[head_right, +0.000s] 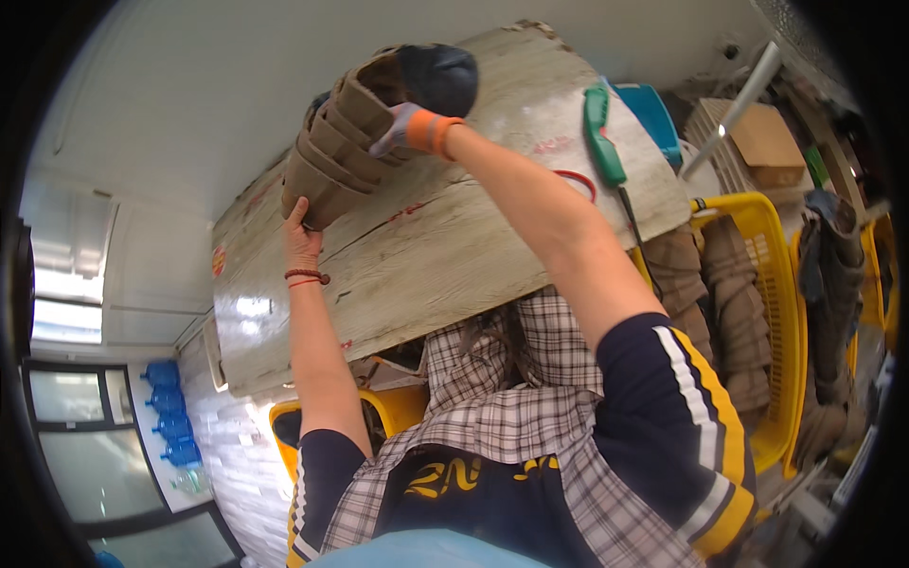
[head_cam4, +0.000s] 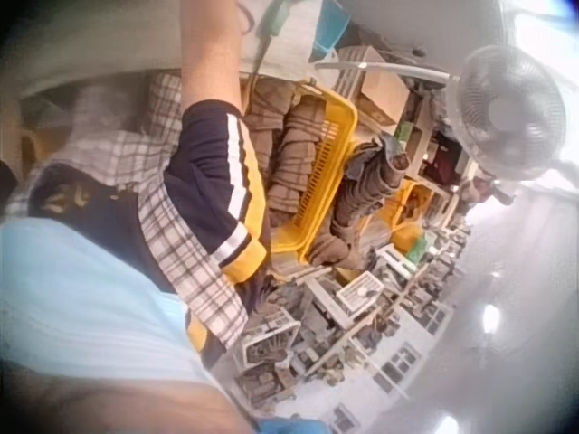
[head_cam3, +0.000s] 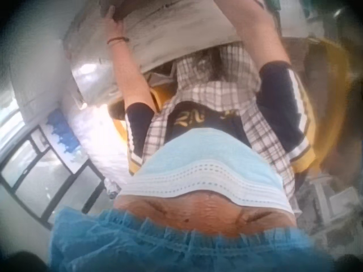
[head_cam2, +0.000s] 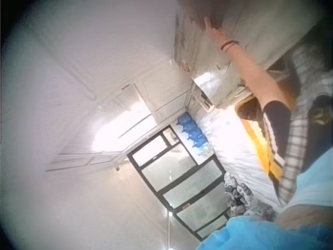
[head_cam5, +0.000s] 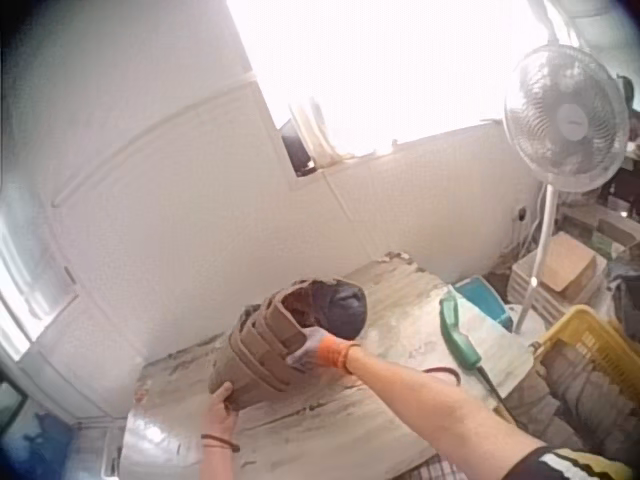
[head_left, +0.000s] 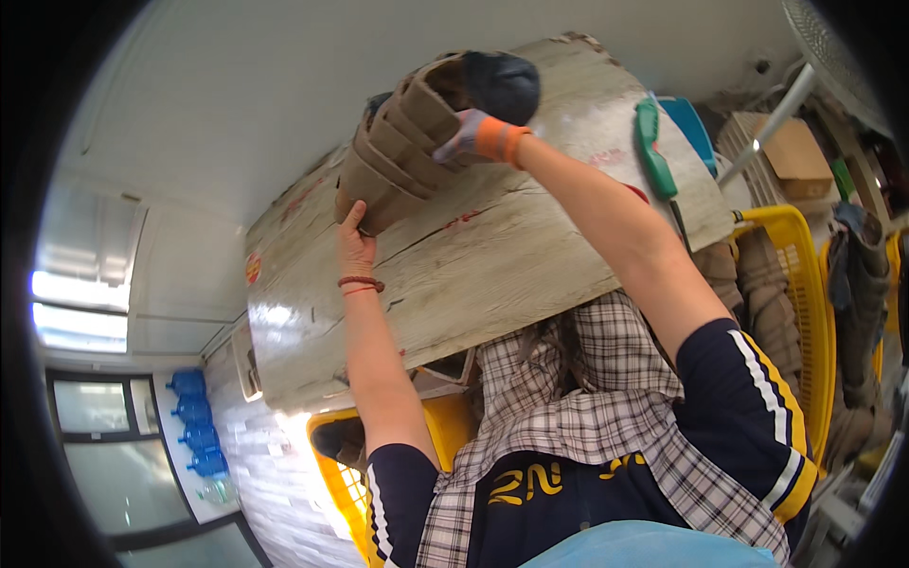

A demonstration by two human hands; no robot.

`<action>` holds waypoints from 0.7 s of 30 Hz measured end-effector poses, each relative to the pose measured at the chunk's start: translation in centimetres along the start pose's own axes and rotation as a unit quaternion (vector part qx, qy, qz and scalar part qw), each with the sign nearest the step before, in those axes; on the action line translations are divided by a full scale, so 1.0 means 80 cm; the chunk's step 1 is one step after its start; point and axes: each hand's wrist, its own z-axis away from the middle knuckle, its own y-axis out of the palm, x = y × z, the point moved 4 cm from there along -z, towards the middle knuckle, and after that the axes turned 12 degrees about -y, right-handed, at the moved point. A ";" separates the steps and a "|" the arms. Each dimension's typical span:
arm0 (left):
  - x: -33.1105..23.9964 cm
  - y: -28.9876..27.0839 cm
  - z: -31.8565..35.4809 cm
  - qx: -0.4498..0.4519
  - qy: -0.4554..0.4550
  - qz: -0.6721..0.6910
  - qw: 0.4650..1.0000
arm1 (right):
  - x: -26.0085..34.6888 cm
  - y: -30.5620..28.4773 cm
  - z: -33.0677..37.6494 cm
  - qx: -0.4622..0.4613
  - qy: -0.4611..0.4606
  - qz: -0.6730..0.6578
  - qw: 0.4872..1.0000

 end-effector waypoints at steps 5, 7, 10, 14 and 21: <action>0.032 0.023 -0.075 -0.209 -0.006 -0.052 0.977 | -0.088 -0.075 0.044 -0.219 0.121 0.267 0.930; 0.024 -0.003 -0.057 -0.187 0.028 -0.036 0.981 | -0.047 -0.039 0.089 -0.274 -0.048 0.293 0.915; 0.019 0.018 0.065 -0.362 0.233 -0.347 0.833 | 0.045 0.012 0.254 -0.252 -0.180 0.338 0.889; 0.122 0.197 0.249 0.158 0.342 -0.631 0.678 | 0.108 -0.010 0.516 -0.269 -0.060 0.427 0.861; 0.310 0.212 0.273 0.457 0.182 -0.769 0.409 | -0.128 -0.005 0.992 -0.576 0.381 0.264 0.673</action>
